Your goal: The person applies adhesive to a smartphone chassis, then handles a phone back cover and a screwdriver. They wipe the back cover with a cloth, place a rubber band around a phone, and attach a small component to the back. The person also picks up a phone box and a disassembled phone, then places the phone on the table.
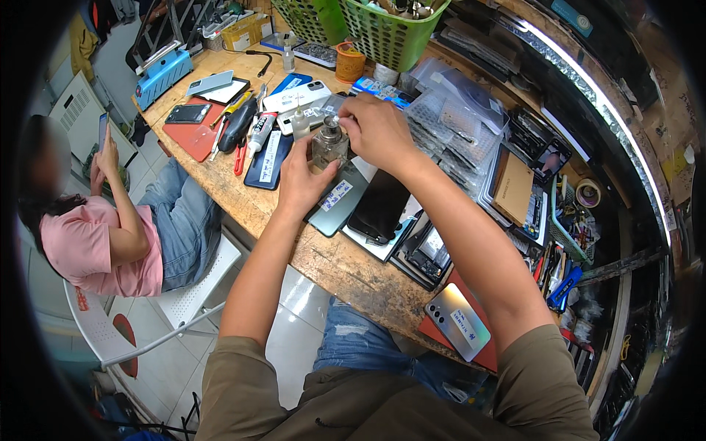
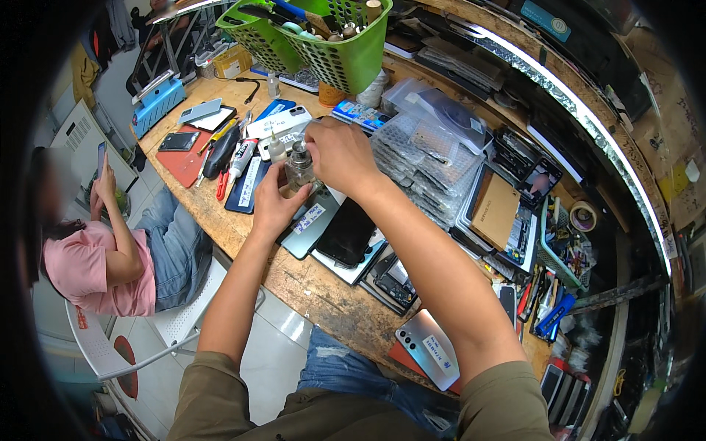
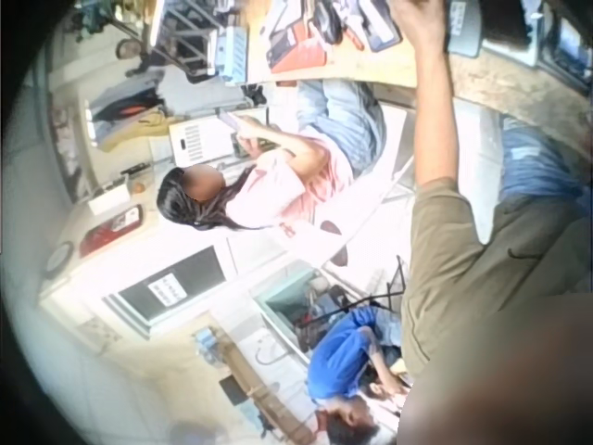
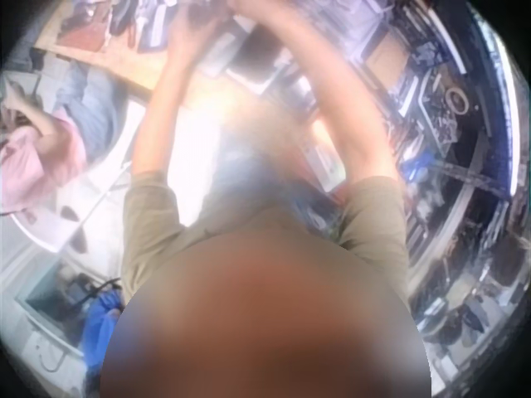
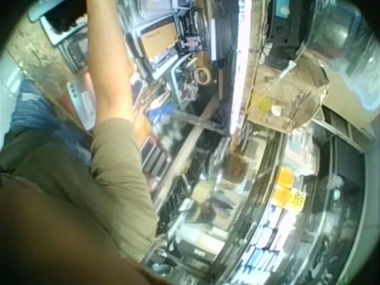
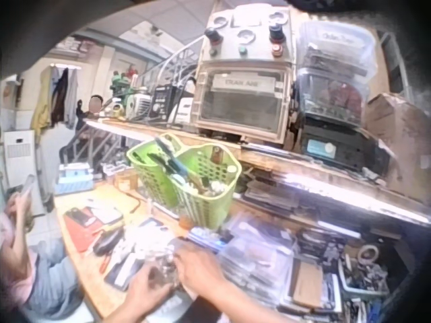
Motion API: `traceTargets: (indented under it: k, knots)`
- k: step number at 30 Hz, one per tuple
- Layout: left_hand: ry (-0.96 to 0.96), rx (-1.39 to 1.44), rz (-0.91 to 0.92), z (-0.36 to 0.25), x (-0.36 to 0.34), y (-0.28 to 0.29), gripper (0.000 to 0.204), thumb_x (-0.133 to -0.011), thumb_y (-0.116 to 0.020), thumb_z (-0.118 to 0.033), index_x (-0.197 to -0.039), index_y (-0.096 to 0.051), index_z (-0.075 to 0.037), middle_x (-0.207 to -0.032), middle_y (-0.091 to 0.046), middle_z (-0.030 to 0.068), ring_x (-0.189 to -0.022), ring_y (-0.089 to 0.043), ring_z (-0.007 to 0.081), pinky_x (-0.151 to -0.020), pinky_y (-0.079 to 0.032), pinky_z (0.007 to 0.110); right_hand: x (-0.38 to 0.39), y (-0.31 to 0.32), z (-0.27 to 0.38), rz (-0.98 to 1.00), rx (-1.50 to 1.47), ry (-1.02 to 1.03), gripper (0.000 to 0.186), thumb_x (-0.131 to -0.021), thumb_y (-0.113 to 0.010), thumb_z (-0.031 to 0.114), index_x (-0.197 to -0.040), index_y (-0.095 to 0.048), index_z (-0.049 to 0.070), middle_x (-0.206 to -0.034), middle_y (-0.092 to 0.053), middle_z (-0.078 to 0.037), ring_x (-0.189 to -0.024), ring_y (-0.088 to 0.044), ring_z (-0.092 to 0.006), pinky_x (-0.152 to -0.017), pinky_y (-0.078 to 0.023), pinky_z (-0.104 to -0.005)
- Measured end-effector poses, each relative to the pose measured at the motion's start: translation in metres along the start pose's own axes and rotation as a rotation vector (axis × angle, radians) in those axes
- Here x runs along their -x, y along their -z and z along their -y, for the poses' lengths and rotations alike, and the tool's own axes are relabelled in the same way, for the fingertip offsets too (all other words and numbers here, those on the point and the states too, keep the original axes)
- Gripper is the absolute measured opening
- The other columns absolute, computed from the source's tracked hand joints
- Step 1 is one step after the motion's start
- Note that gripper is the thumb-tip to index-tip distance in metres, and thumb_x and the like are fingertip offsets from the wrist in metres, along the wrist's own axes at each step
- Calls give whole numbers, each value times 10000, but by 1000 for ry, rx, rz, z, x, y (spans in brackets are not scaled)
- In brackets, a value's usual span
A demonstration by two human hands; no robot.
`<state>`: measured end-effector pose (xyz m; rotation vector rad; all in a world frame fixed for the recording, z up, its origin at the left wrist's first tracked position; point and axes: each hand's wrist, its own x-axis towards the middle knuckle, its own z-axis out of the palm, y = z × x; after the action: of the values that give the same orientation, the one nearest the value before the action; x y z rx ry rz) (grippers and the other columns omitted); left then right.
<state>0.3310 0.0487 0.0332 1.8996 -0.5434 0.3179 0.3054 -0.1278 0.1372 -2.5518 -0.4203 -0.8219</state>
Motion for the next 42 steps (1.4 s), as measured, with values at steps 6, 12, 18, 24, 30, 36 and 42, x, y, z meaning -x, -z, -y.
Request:
traceTargets:
  k: [6, 12, 18, 24, 30, 36, 42]
  knots:
    - [10, 0, 6, 0, 0, 0, 645, -804, -886, -136, -1351, -582, 16, -1249, -697, 215, -1130, -728, 353, -975, -580, 411, -1, -3, -4, 31, 32, 4, 100, -907, -722, 121, -986, -733, 61, -951, -723, -165, -877, -703, -404, -772, -551, -503]
    - [10, -7, -3, 1, 1, -1, 628, -808, -876, -131, -1346, -587, 13, -1242, -698, 214, -1137, -724, 352, -975, -577, 413, -6, -5, -3, 81, 62, 39, 79, -902, -713, 120, -963, -738, 76, -952, -716, -130, -934, -700, -342, -834, -523, -497]
    - [8, -4, -11, -5, 0, 1, 672, -790, -888, -164, -1360, -571, 1, -1231, -693, 224, -1106, -721, 359, -961, -576, 420, -21, -5, -7, -59, -11, 136, 74, -888, -717, 93, -953, -740, 68, -924, -700, -140, -922, -687, -373, -801, -538, -487]
    - [-29, -43, -17, 1, -2, -1, 716, -780, -896, -227, -1360, -554, 17, -1196, -694, 226, -1042, -717, 345, -915, -581, 425, -21, -13, 3, 187, 177, 114, 53, -871, -726, 96, -921, -740, 90, -956, -709, -129, -936, -693, -357, -813, -533, -501]
    - [-69, -10, -42, 14, -5, 2, 678, -905, -809, -345, -1393, -550, 47, -1277, -646, 231, -1155, -642, 333, -1023, -500, 415, -13, 18, 7, 62, 117, -4, 120, -821, -754, 134, -924, -768, 74, -1016, -713, -182, -989, -705, -401, -860, -550, -520]
    - [-203, 108, -59, 35, -4, 2, 535, -1056, -642, -323, -1447, -517, 21, -1330, -646, 249, -1189, -651, 298, -1044, -496, 389, 121, 139, -2, 17, -29, 8, 102, -974, -655, 106, -1034, -691, 32, -985, -675, -185, -990, -663, -396, -881, -530, -485]
    - [-271, 94, -296, 13, -3, 8, 424, -1098, -451, -236, -1377, -565, 61, -1308, -660, 213, -1231, -632, 286, -1112, -448, 400, 235, 190, 24, 123, -129, -437, 109, -967, -655, 28, -1073, -655, 2, -933, -630, -157, -879, -639, -359, -787, -515, -431]
